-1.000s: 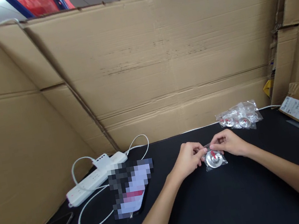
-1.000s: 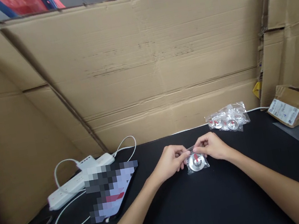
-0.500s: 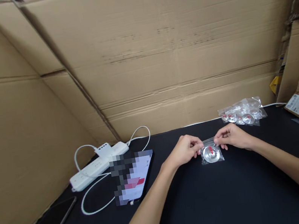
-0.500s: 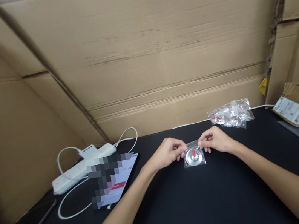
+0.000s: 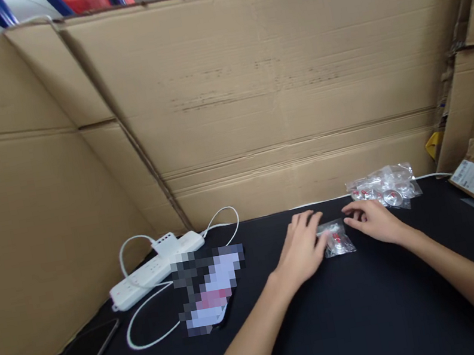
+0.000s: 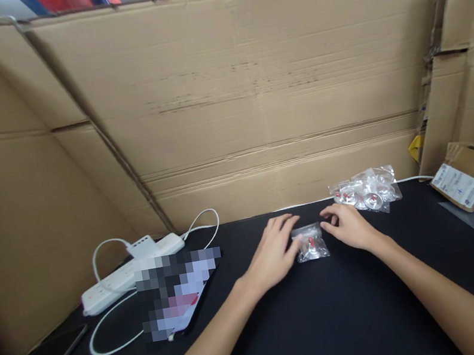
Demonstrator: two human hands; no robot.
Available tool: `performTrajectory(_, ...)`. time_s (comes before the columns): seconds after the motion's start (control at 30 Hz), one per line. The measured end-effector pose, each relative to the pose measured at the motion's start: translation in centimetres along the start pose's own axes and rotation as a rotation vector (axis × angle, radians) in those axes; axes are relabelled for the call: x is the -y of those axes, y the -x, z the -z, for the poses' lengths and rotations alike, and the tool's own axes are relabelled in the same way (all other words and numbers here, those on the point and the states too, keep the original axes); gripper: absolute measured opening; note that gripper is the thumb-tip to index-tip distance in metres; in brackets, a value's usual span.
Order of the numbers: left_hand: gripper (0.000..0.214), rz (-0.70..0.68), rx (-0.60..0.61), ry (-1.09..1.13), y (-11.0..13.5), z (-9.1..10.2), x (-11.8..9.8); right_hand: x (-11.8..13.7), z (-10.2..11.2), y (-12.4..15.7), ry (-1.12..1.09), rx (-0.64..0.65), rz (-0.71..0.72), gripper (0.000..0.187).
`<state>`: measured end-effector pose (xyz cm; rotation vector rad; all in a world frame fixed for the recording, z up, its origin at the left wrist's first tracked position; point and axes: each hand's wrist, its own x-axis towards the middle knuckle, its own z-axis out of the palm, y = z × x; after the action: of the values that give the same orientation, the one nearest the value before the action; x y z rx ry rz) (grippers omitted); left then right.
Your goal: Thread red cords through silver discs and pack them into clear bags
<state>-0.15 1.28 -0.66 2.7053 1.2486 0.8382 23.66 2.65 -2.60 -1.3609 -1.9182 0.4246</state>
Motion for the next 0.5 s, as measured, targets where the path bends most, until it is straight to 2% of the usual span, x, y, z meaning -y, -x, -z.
performTrajectory(0.07, 0.044, -0.061, 0.028, -0.024, 0.3, 0.1, -1.9, -1.0, 1.1, -0.3, 0.198, -0.169, 0.092, 0.03)
performTrajectory(0.13, 0.046, -0.105, 0.072, -0.023, 0.6, 0.2, -3.2, -2.5, 2.5, -0.6, 0.34, -0.325, 0.082, 0.035)
performTrajectory(0.27, 0.051, -0.149, 0.161, -0.033, 1.1, -0.2, -3.6, -6.4, 4.8, -0.3, 0.642, -0.554, -0.179, 0.057)
performTrajectory(0.33, 0.049, -0.134, 0.232, -0.038, 1.3, -1.0, -2.9, -8.2, 5.3, -0.1, 0.701, -0.563, -0.307, 0.069)
performTrajectory(0.4, 0.05, -0.075, 0.295, -0.029, 1.2, -1.9, -1.8, -9.7, 5.5, -0.1, 0.687, -0.5, -0.42, 0.077)
performTrajectory(0.5, 0.05, 0.006, 0.287, -0.049, 0.3, -3.0, 0.0, -10.9, 5.3, -0.8, 0.661, -0.371, -0.474, 0.079)
